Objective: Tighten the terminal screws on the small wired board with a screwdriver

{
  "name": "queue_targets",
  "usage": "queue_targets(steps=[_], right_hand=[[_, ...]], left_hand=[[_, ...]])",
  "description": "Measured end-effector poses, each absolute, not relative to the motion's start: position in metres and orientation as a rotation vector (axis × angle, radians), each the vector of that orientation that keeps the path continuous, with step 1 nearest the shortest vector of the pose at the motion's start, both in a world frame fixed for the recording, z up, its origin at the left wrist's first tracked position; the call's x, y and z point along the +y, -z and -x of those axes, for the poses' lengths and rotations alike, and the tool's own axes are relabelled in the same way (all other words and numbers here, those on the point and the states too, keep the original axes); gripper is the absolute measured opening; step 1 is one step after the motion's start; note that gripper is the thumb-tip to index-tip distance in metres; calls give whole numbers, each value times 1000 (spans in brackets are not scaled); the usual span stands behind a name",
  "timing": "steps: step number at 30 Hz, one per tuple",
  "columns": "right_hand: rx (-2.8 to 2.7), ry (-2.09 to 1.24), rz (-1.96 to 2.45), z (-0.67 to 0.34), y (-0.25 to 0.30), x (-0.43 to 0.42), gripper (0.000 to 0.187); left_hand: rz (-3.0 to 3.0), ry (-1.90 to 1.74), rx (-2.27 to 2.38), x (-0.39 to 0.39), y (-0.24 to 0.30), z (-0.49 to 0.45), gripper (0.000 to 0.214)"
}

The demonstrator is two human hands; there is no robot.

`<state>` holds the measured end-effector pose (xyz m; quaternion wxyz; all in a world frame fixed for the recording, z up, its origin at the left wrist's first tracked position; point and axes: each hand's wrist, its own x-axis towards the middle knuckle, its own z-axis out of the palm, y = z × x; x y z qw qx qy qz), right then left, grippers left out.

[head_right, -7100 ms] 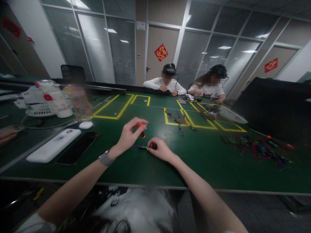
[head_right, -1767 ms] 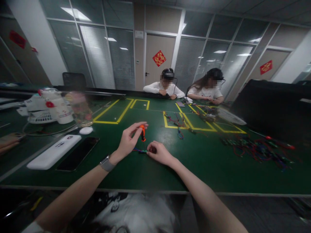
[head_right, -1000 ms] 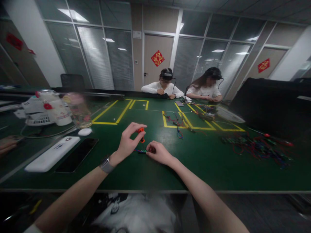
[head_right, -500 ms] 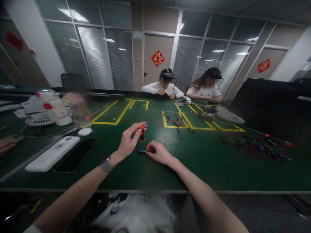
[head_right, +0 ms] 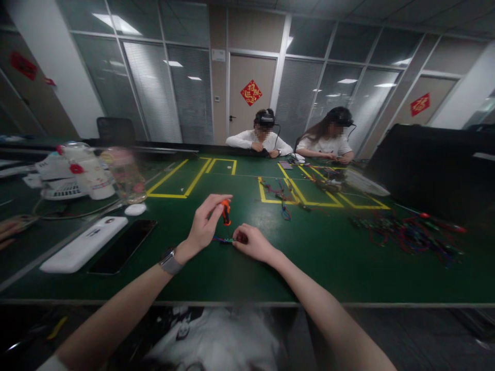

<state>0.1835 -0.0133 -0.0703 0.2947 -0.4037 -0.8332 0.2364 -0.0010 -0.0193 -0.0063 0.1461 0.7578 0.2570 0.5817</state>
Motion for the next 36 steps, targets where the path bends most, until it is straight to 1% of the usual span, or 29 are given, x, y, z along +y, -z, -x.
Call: queue_targets(steps=[9,18,36], right_hand=[[-2209,-635,1086,-184,69,-14,8],[-2215,-624,1075,-183,70,-14,8],[-2227,-601,1072,-184,72,-12,8]], left_hand=[[-2168,-1646,736,-21,4,1,26],[-2226,-1710,768,-20,5,0,16],[-2166,-1694,747,-20,6,1,24]])
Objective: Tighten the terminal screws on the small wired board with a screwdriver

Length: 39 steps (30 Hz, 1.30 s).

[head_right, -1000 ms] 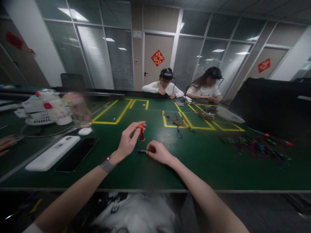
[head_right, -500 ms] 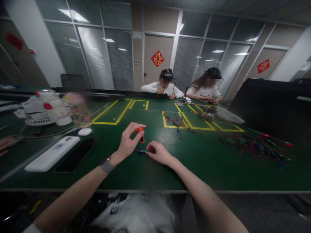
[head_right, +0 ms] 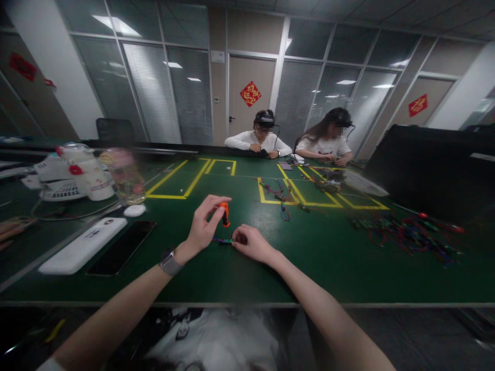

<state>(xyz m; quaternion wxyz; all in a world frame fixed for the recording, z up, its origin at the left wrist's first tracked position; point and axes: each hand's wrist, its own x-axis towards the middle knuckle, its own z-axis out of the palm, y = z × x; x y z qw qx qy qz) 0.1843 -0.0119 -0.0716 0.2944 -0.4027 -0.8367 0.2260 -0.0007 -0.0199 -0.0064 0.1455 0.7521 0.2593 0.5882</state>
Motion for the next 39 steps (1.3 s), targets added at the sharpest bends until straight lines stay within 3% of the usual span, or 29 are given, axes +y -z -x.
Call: queue_targets(steps=[39], right_hand=[[-2223,-620,1091,-184,71,-13,8]], left_hand=[[-2174,-1694,743,-19,6,0,22]])
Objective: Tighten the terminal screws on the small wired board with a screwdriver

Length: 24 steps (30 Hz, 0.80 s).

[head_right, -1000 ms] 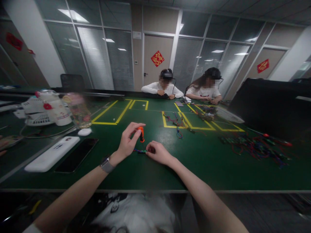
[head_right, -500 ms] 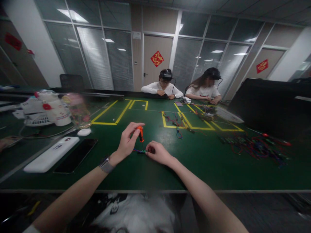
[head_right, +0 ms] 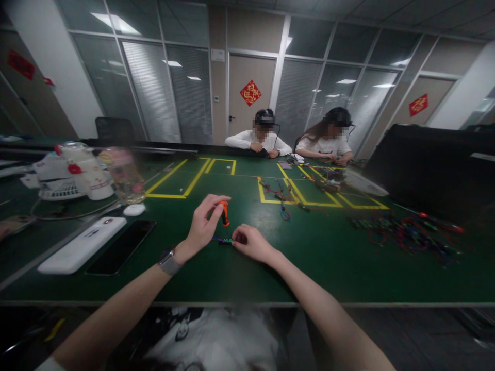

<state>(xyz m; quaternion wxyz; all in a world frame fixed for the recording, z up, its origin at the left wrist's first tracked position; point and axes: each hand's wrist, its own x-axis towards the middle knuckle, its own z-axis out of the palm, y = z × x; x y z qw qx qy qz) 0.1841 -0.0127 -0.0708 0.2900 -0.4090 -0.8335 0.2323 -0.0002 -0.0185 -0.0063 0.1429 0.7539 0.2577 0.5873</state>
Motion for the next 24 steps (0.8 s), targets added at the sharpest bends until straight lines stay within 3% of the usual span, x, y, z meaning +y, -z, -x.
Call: queue_targets(steps=[24], right_hand=[[-2226,-603,1081,-185,72,-13,8]], left_hand=[[-2203,-1673,778,-20,4,1,25]])
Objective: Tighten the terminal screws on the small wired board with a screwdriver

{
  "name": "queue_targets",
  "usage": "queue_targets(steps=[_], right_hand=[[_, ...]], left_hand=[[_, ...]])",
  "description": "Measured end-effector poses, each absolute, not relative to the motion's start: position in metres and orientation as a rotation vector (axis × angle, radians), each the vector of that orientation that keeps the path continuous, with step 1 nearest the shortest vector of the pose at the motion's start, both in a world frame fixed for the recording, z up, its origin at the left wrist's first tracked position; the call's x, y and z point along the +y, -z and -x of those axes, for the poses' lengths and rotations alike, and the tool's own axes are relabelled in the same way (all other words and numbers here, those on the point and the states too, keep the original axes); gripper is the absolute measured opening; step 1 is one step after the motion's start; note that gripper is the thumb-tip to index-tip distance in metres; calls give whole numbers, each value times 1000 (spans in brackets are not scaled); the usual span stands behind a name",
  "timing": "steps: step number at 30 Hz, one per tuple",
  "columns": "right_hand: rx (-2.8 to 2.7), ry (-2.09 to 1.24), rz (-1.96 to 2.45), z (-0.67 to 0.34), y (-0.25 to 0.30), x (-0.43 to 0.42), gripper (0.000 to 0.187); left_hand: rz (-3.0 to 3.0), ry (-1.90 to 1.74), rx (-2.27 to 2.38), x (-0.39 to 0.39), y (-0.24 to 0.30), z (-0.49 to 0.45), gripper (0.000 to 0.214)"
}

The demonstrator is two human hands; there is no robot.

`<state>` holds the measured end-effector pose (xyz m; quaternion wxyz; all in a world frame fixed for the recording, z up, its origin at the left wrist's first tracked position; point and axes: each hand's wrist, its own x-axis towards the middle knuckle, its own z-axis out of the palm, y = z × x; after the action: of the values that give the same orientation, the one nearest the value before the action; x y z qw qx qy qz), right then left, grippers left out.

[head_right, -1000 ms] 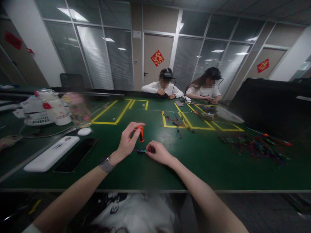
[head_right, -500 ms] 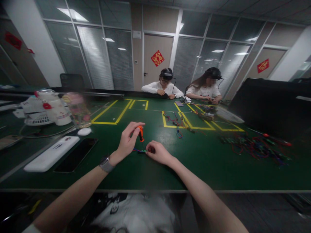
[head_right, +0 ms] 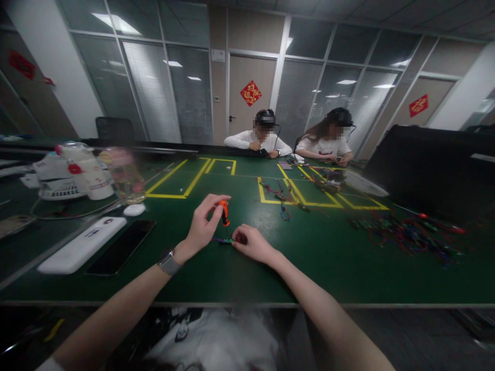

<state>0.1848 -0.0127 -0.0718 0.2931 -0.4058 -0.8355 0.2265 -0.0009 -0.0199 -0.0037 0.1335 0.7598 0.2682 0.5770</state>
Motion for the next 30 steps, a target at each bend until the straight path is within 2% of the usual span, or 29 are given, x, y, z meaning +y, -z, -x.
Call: queue_targets(steps=[30], right_hand=[[-2221,-617,1070,-184,71,-13,8]], left_hand=[[-2187,-1647,783,-19,5,2,25]])
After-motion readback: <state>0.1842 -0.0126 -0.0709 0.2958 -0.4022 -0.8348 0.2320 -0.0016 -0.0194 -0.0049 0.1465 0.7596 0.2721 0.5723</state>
